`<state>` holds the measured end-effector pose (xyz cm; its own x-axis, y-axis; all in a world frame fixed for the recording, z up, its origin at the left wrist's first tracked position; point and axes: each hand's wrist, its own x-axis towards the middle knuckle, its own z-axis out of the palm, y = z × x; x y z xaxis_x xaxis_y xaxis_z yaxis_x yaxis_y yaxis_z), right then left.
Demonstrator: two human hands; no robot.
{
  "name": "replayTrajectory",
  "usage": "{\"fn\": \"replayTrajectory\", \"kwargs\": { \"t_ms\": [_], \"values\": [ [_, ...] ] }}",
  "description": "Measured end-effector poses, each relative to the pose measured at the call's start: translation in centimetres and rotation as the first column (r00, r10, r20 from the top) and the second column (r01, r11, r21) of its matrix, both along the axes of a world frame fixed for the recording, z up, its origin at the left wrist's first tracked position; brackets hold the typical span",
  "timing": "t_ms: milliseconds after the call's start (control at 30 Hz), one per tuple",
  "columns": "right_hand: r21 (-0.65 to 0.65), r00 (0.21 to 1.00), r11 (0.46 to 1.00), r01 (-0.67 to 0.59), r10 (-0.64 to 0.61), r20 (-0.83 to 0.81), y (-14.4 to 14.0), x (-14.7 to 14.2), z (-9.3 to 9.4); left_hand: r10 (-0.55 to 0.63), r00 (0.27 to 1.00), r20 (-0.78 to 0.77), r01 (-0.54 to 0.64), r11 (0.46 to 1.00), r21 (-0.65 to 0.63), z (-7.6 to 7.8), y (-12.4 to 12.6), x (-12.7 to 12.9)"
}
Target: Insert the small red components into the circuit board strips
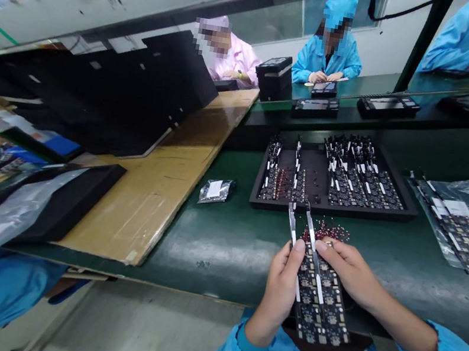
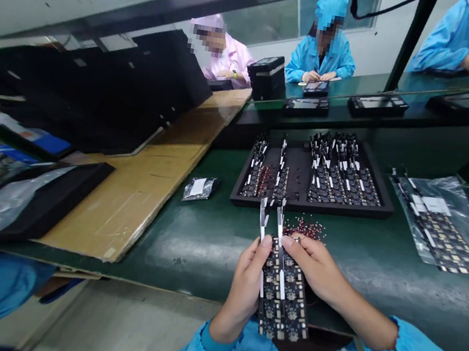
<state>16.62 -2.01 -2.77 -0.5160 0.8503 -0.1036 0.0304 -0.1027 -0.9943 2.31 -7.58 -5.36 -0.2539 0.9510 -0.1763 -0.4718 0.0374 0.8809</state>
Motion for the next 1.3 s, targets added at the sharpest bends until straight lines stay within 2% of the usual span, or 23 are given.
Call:
{"fn": "replayTrajectory", "kwargs": {
  "t_ms": [200,433,633,800,967,1133,1300],
  "values": [
    [-0.126,0.995,0.992,0.016,-0.028,-0.096,-0.4,-0.4,-0.2,0.055,0.991,0.125,-0.051,0.998,-0.029,0.1,0.4,0.9],
    [-0.224,0.984,0.974,0.039,-0.076,-0.16,-0.4,-0.6,-0.8,0.098,0.976,0.194,-0.088,0.994,-0.057,0.6,0.7,1.2],
    [-0.253,0.983,0.967,0.038,-0.081,-0.164,-0.1,-0.4,-1.2,0.042,0.97,0.239,-0.024,0.997,-0.078,0.4,0.5,0.7],
    [-0.264,0.981,0.962,0.065,-0.11,-0.162,0.1,-0.2,-1.0,-0.049,0.962,0.269,0.067,0.996,-0.058,0.1,-0.7,-0.4],
    [-0.247,0.981,0.967,0.056,-0.1,-0.169,-0.1,-0.5,-0.9,-0.076,0.962,0.264,0.101,0.991,-0.085,-0.2,-1.5,-0.3],
    [-0.254,0.984,0.967,0.019,-0.063,-0.166,0.0,-0.4,-1.2,-0.079,0.983,0.163,0.092,0.993,-0.074,-0.3,-1.5,0.5],
    [-0.205,0.988,0.979,-0.013,-0.02,-0.155,0.3,0.4,0.0,-0.015,0.992,-0.124,0.016,1.0,0.006,0.9,-1.4,-1.2]
  ]
}}
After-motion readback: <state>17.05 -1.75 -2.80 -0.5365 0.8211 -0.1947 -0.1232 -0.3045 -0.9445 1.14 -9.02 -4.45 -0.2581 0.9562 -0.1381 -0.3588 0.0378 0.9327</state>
